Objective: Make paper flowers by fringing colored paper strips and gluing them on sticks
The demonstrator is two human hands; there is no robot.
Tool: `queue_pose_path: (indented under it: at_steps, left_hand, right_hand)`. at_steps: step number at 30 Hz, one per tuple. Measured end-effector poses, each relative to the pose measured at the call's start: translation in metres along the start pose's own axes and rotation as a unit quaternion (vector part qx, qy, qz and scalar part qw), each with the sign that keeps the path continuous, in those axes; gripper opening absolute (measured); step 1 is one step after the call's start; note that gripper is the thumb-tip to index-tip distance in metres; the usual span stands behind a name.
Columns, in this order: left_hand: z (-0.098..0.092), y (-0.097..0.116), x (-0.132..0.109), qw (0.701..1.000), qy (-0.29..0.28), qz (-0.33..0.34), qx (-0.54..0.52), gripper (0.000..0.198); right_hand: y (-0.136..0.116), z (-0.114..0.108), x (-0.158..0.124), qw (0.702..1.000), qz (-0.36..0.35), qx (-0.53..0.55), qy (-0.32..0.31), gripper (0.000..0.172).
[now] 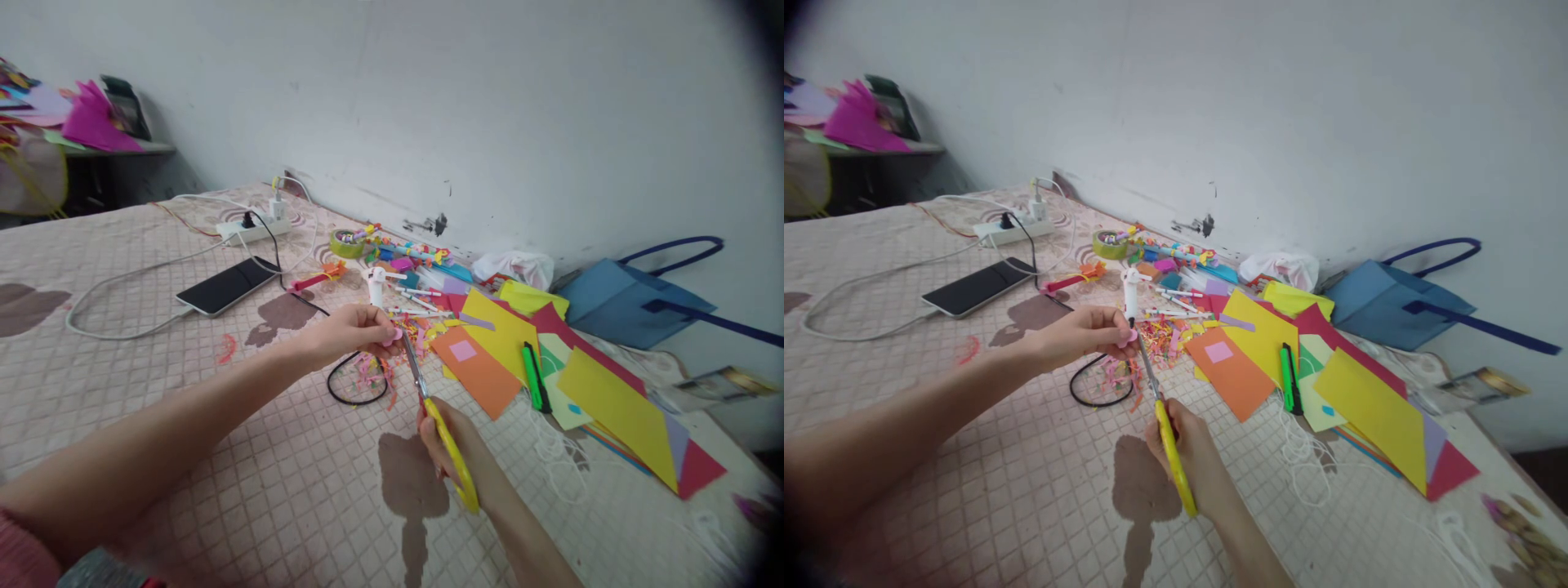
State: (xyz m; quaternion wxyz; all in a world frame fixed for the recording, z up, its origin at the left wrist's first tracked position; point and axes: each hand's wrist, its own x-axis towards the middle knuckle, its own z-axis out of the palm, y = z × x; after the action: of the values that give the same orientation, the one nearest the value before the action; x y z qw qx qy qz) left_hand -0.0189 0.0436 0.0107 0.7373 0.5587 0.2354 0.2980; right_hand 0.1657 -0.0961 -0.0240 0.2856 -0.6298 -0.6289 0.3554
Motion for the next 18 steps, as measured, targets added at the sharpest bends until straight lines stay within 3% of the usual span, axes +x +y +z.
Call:
queue_pose_path:
  at_steps: [18]
  left_hand:
    - [0.0069, -0.0008, -0.001, 0.999, 0.028, 0.001, -0.021, 0.019]
  right_hand:
    - [-0.0059, -0.0011, -0.0003, 1.0, 0.016, -0.002, 0.007, 0.048]
